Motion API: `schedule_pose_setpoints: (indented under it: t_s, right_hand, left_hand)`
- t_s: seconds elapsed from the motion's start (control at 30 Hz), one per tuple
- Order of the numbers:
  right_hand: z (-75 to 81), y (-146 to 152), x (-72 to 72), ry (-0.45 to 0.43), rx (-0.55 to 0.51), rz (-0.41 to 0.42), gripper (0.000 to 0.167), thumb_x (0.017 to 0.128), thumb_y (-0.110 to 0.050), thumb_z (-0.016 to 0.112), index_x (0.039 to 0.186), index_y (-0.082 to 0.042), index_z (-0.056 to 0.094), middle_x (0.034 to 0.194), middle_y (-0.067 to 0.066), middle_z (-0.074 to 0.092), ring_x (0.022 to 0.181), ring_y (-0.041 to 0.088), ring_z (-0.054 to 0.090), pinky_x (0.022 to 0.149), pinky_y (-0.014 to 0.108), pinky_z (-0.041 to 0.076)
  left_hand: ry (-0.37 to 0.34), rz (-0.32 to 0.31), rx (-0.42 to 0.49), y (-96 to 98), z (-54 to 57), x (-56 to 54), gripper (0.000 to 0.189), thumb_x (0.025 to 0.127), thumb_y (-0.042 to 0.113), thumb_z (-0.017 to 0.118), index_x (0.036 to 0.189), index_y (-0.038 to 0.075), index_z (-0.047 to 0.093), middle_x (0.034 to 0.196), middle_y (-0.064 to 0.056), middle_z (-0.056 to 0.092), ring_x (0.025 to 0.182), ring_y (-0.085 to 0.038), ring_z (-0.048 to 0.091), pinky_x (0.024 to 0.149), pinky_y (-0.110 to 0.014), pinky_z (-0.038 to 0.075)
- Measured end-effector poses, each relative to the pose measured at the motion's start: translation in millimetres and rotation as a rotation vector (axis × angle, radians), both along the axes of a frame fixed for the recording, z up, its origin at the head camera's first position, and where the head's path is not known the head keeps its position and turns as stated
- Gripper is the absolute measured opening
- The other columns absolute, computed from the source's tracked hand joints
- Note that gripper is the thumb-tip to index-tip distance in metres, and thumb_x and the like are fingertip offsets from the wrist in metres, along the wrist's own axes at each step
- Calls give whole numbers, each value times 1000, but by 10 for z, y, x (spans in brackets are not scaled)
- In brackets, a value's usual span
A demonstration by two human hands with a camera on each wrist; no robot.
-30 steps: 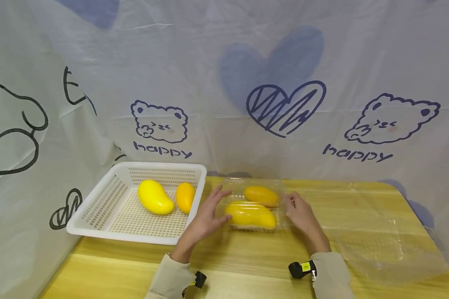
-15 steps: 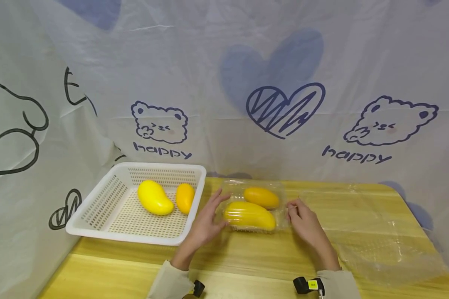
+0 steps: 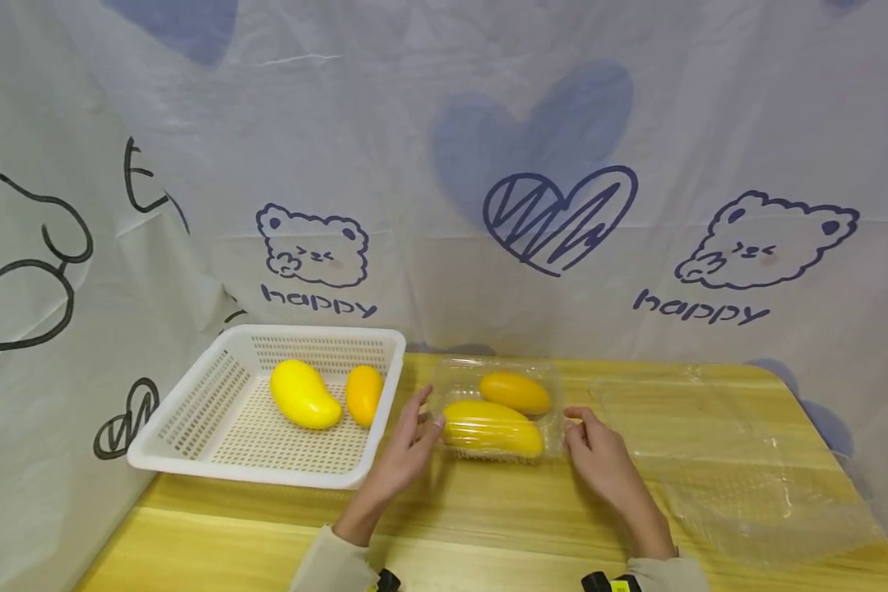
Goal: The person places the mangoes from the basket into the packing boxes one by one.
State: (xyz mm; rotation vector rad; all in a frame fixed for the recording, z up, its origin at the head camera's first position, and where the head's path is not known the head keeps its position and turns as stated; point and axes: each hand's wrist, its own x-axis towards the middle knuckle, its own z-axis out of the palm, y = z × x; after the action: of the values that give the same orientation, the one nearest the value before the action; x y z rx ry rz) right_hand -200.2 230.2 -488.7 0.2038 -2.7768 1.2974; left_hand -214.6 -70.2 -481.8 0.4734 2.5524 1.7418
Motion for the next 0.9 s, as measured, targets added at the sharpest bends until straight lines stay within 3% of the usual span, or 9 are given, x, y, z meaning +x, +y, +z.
schedule_pose_setpoints:
  t_s: [0.1,0.2,0.33,0.5,0.7,0.8,0.9]
  right_hand:
    - [10,-15,24,4,13,-8,40,112,-23,41,138,5,54,82,1,60,69,13,52,71,31,46]
    - [32,-29,54,1,15,-15,41,112,-23,42,140,5,53,82,3,60,68,13,50,69,30,44]
    - [65,-39,99,10,19,-26,40,110,-21,46,141,5,53,86,4,62,71,13,52,68,30,45]
    - [99,-69,166,102,65,-71,35,106,-13,54,136,5,55,92,5,61,77,16,55,65,29,47]
    - [205,-230,278,269,99,-197,14,98,-7,63,111,0,62,87,5,54,74,16,51,61,26,45]
    - [264,-369,338,266,47,-210,5,98,-8,64,101,-4,63,82,2,57,71,13,52,59,23,46]
    - [277,-531,377,181,-44,-180,7,99,-11,66,97,-5,65,79,0,61,69,12,54,59,22,48]
  left_hand:
    - [-34,62,62,10,-25,-16,51,111,16,36,155,-9,26,150,-34,36,133,-48,43,108,-61,40]
    - [-30,138,105,13,-50,-38,45,107,3,34,148,-15,35,131,-32,50,113,-41,55,90,-46,51]
    - [-51,181,182,11,-71,-61,46,99,-6,37,144,-19,40,117,-26,55,91,-29,56,70,-31,50]
    - [-91,179,262,25,-96,-73,47,99,-7,38,144,-19,40,112,-25,53,83,-19,51,69,-36,57]
    - [-180,185,383,44,-136,-89,51,96,-8,40,146,-16,40,111,-22,50,80,-15,49,70,-29,55]
    - [-236,179,457,48,-164,-109,52,95,-6,43,146,-15,42,107,-16,49,79,-14,49,70,-28,55]
    - [-276,172,512,47,-176,-124,51,95,-4,45,145,-14,42,99,-8,47,77,-13,47,71,-28,55]
